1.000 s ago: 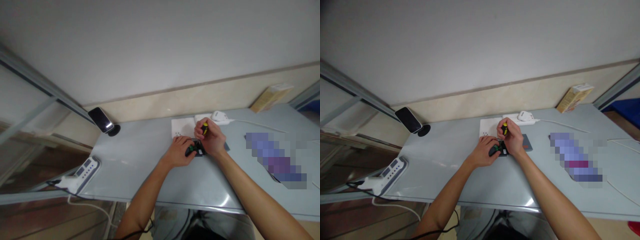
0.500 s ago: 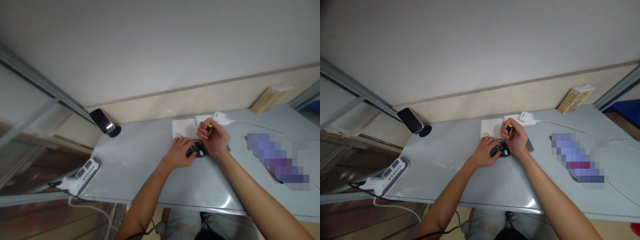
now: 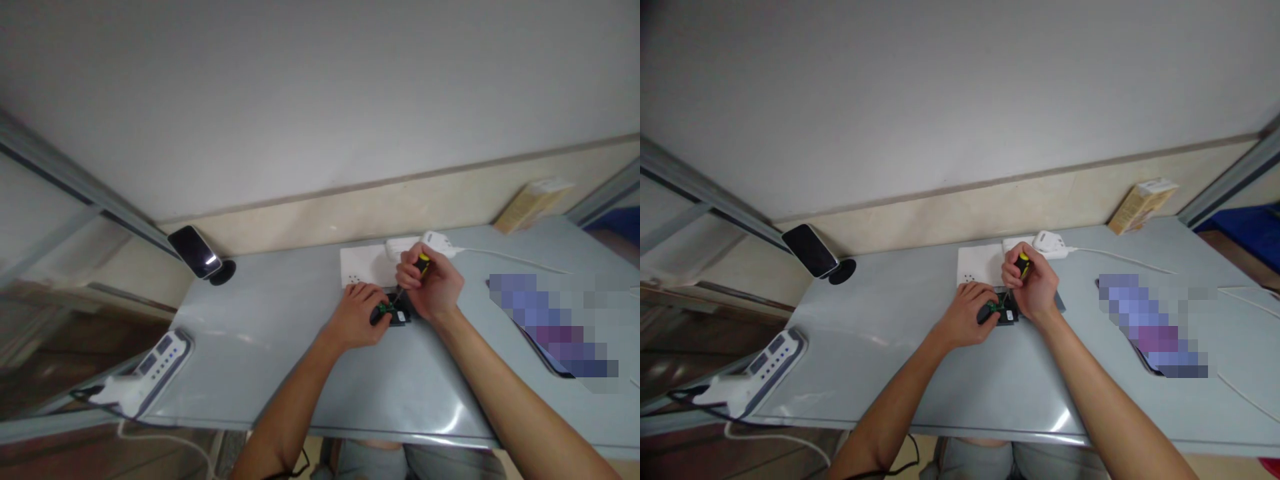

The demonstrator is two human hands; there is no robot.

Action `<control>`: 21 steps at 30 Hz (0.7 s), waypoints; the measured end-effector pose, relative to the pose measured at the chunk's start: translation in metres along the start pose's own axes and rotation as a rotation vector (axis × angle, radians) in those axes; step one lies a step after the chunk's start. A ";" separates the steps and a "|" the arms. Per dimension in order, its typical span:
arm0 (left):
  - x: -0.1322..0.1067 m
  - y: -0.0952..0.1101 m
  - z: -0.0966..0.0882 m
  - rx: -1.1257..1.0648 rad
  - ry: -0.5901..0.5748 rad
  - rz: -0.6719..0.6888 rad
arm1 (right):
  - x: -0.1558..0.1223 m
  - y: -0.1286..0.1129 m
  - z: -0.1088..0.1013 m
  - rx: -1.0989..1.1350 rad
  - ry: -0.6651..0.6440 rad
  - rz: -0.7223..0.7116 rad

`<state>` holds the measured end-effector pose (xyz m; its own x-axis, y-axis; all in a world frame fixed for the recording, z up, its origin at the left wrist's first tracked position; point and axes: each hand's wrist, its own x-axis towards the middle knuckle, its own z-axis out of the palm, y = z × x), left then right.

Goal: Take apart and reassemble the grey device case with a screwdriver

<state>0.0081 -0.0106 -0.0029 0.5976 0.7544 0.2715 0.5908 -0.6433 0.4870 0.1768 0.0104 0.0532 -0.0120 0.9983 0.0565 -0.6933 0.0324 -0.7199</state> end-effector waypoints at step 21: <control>-0.001 -0.002 0.001 0.009 0.017 0.016 | 0.007 0.000 -0.004 0.050 0.029 0.002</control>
<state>0.0071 -0.0101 -0.0044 0.5976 0.7462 0.2934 0.5865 -0.6563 0.4747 0.1798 0.0172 0.0504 0.0070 0.9994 0.0350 -0.7284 0.0291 -0.6845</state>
